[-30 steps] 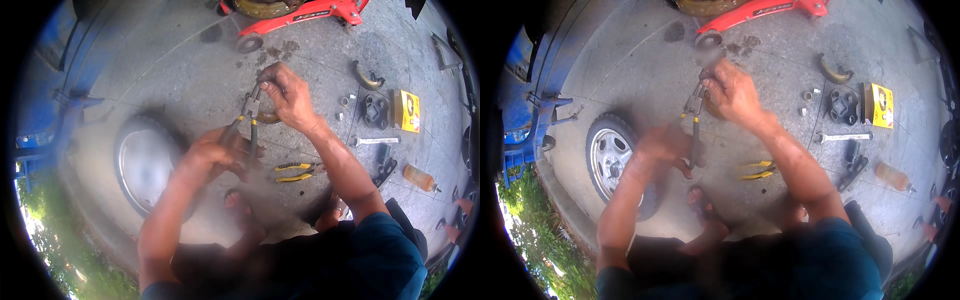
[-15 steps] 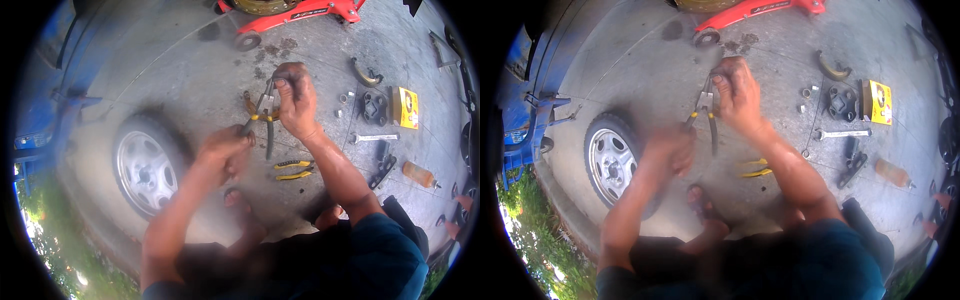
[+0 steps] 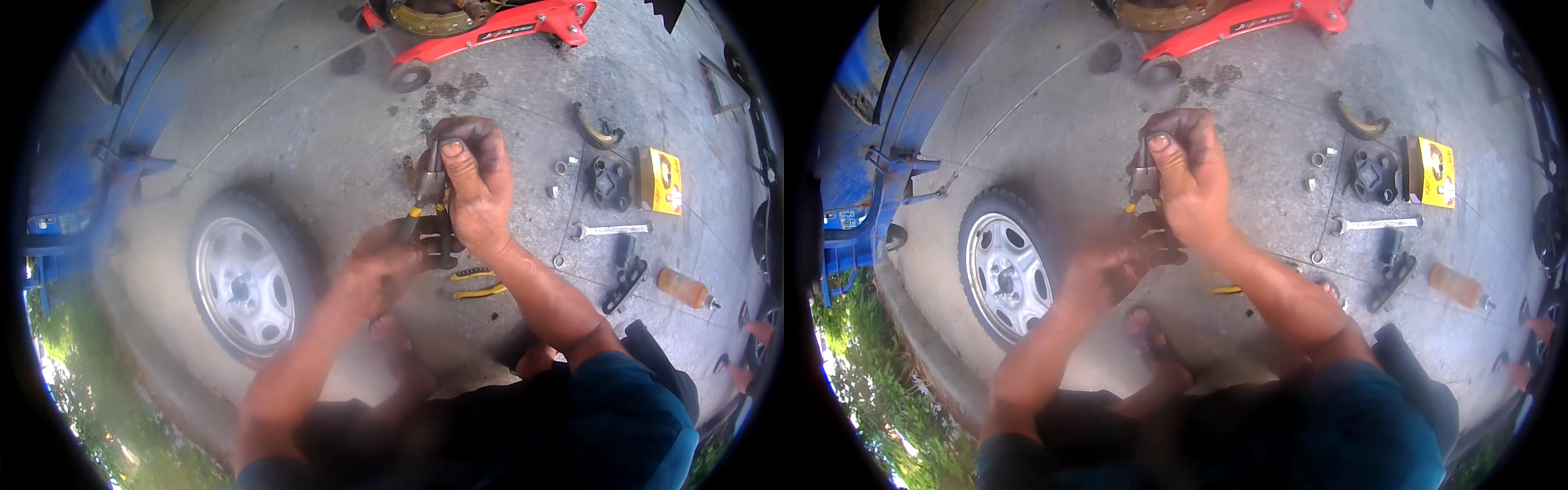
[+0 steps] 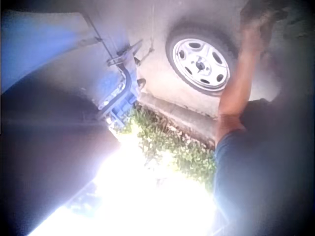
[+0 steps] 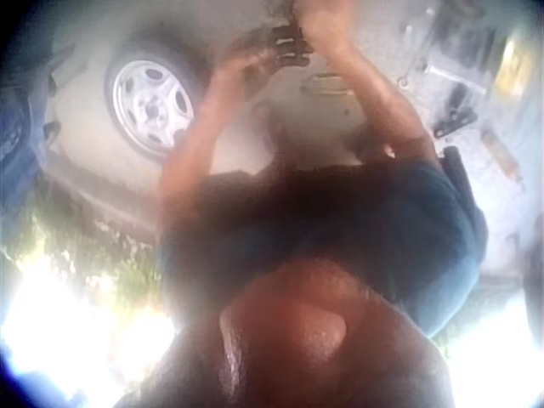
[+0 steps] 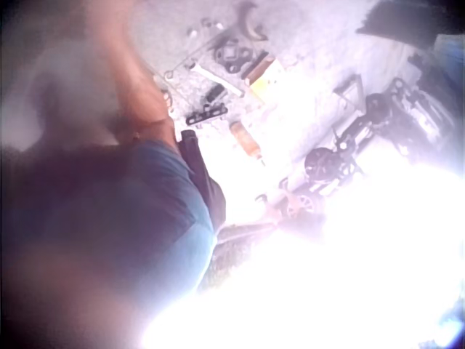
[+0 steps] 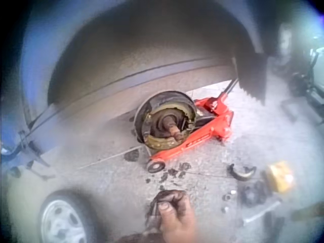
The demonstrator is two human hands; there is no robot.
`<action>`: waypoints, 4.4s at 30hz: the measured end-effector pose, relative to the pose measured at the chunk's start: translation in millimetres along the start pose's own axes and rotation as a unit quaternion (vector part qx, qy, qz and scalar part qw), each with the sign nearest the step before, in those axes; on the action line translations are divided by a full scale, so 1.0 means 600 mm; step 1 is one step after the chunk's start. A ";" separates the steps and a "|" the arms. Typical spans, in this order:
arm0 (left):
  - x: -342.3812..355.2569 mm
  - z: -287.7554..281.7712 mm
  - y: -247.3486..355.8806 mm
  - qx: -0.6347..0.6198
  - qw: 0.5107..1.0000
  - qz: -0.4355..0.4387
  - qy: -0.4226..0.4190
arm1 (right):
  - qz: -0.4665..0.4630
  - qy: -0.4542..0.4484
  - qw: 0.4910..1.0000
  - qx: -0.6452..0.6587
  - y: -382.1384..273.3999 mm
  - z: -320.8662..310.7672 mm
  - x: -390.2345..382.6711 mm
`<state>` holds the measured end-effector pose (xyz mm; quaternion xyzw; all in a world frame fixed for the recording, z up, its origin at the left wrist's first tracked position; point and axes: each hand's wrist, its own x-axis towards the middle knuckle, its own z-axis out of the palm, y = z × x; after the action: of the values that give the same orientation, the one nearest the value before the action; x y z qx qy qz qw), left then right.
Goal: The person manipulates small brake hardware components using pliers and their hands, then works on the drum brake assembly on the raised vehicle.
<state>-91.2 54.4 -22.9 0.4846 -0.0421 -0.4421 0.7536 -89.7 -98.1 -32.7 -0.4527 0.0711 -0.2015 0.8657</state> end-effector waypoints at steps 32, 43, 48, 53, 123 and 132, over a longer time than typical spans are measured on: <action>-0.021 0.032 0.065 0.116 0.984 -0.001 0.135 | 0.108 -0.088 0.970 -0.201 -0.026 -0.059 0.053; -0.018 -0.013 0.070 0.055 0.997 -0.052 -0.004 | 0.262 -0.181 0.945 -0.067 -0.039 -0.081 0.066; -0.030 -0.002 0.074 0.108 0.992 -0.068 0.012 | 0.293 -0.181 0.937 -0.059 -0.038 -0.082 0.062; -0.043 0.016 0.081 -0.028 0.993 -0.113 0.001 | 0.327 -0.210 0.921 -0.033 -0.037 -0.086 0.059; -0.104 -0.003 0.068 0.304 0.944 0.006 0.132 | -0.334 -0.102 0.813 -0.466 -0.006 -0.027 0.015; -0.138 -0.012 0.056 0.686 0.705 -0.162 0.079 | -0.021 0.006 0.885 -0.464 -0.082 -0.141 0.093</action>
<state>-117.0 122.6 29.2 0.9004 -0.1945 -0.3666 0.1302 -78.6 -209.9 -38.7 -0.8030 0.1524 -0.1662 0.5517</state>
